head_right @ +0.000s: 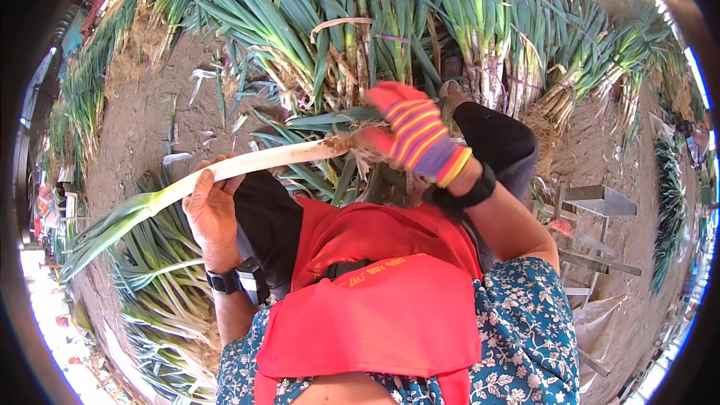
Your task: The person pulls a green onion from a pile, peels away the outer layers by hand, and places the cleaned onion onto a separate pile, repeating the process for a second onion.
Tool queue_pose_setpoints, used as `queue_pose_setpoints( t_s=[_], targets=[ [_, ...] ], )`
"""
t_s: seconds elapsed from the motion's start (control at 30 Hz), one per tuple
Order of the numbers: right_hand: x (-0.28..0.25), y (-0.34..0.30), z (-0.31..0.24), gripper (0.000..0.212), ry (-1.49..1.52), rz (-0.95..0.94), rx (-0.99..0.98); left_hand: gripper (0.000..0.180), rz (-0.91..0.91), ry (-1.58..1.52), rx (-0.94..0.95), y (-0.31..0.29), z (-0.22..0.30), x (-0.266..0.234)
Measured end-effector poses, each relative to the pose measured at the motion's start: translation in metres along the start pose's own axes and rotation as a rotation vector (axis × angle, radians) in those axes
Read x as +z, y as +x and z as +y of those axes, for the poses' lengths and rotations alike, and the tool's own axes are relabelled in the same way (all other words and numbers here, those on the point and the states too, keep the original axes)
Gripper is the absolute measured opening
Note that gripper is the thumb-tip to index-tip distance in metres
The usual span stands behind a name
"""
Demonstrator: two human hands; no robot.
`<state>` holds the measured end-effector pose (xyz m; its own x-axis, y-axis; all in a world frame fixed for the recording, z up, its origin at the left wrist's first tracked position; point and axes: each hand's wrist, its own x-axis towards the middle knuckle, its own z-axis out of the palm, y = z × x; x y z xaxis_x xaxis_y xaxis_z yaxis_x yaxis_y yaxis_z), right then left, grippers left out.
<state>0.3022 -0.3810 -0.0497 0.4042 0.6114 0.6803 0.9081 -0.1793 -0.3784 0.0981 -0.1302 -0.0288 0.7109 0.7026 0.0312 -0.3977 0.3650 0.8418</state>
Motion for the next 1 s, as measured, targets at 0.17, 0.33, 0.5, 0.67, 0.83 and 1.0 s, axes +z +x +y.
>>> queue_pose_setpoints(
  t_s=[0.17, 0.33, 0.5, 0.67, 0.83, 1.0],
  targets=[
    [0.016, 0.001, -0.043, 0.051, 0.004, -0.082, -0.006, 0.017, 0.099, 0.084, 0.042, 0.006, -0.01, 0.008],
    [0.012, 0.001, -0.036, 0.036, 0.663, -0.266, 0.317, 0.027, -0.099, -0.01, 0.04, -0.006, -0.009, 0.023],
    [0.02, 0.002, -0.042, 0.033, 0.673, -0.397, 0.337, 0.024, -0.172, -0.131, -0.141, -0.017, -0.023, 0.033],
    [0.022, -0.002, -0.041, 0.03, 0.562, -0.236, 0.139, 0.026, -0.244, -0.099, -0.138, -0.018, -0.023, 0.025],
    [0.017, 0.008, -0.042, 0.028, 0.485, -0.303, 0.108, 0.029, -0.337, -0.047, -0.119, -0.014, -0.016, 0.021],
    [0.013, 0.021, -0.049, 0.035, 0.382, -0.382, 0.042, 0.031, -0.408, -0.01, -0.093, -0.01, -0.022, 0.03]
  ],
)
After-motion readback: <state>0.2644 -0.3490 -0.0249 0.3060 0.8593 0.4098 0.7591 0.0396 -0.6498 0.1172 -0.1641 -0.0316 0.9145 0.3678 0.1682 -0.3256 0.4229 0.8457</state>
